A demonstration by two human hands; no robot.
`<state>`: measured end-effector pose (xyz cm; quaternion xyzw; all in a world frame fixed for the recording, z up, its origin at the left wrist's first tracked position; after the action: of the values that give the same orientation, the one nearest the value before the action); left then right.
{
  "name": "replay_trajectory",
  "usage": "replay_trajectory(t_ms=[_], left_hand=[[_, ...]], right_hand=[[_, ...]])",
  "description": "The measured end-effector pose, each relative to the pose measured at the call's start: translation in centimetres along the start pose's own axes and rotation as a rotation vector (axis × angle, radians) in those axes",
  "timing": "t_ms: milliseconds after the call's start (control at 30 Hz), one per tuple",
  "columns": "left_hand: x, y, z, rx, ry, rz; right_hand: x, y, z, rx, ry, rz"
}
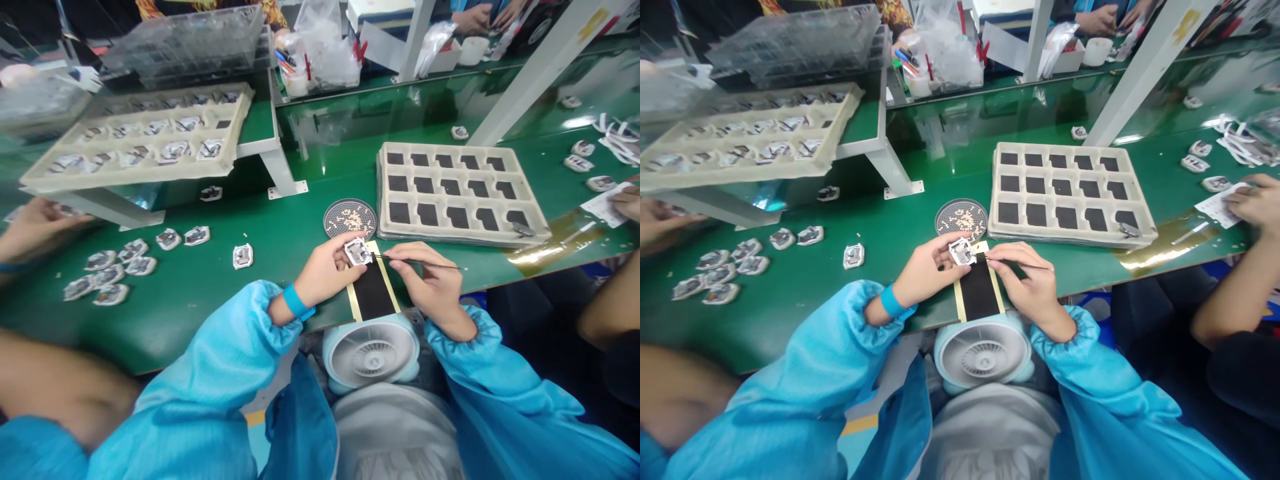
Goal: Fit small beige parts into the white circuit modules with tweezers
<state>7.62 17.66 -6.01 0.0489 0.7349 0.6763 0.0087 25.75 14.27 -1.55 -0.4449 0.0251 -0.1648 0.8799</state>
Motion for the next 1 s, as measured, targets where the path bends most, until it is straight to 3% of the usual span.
replay_trajectory(t_ms=[167, 333, 533, 700, 833, 900, 1000], left_hand=[[-0.7, -0.5, 0.0, 0.135, -0.053, -0.234], [-0.9, -1.0, 0.0, 0.24, -0.048, -0.35], [-1.3, -1.2, -0.2, 0.315, -0.087, -0.413], [-1.0, -0.7, -0.1, 0.175, -0.054, -0.333], [-0.6, -0.7, 0.2, 0.111, -0.033, -0.281], [-0.8, -0.9, 0.3, 0.12, -0.042, -0.266], [-1.0, -1.3, 0.2, 0.149, -0.055, -0.255]], right_hand=[[1.3, 2.5, -0.8, -0.229, 0.245, 0.058], [1.6, 2.5, -1.2, -0.266, 0.356, 0.044], [1.5, 3.0, -0.7, -0.346, 0.386, 0.107], [0.4, 5.8, -1.3, -0.579, 0.4, 0.29], [-1.1, 7.3, -1.7, -0.77, 0.332, 0.497], [-1.2, 7.2, -1.5, -0.791, 0.297, 0.538], [0.0, 6.1, -0.6, -0.699, 0.313, 0.552]])
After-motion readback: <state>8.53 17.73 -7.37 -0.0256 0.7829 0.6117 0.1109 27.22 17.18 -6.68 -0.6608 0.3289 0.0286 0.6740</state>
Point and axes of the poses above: each hand's wrist, its own z-axis towards the middle knuckle, its own x-axis out of the back of the hand, y = z × x, the point moved 9 cm from there along z, towards the middle knuckle, and after that the axes turned 14 degrees about y, right-handed, at the moved point
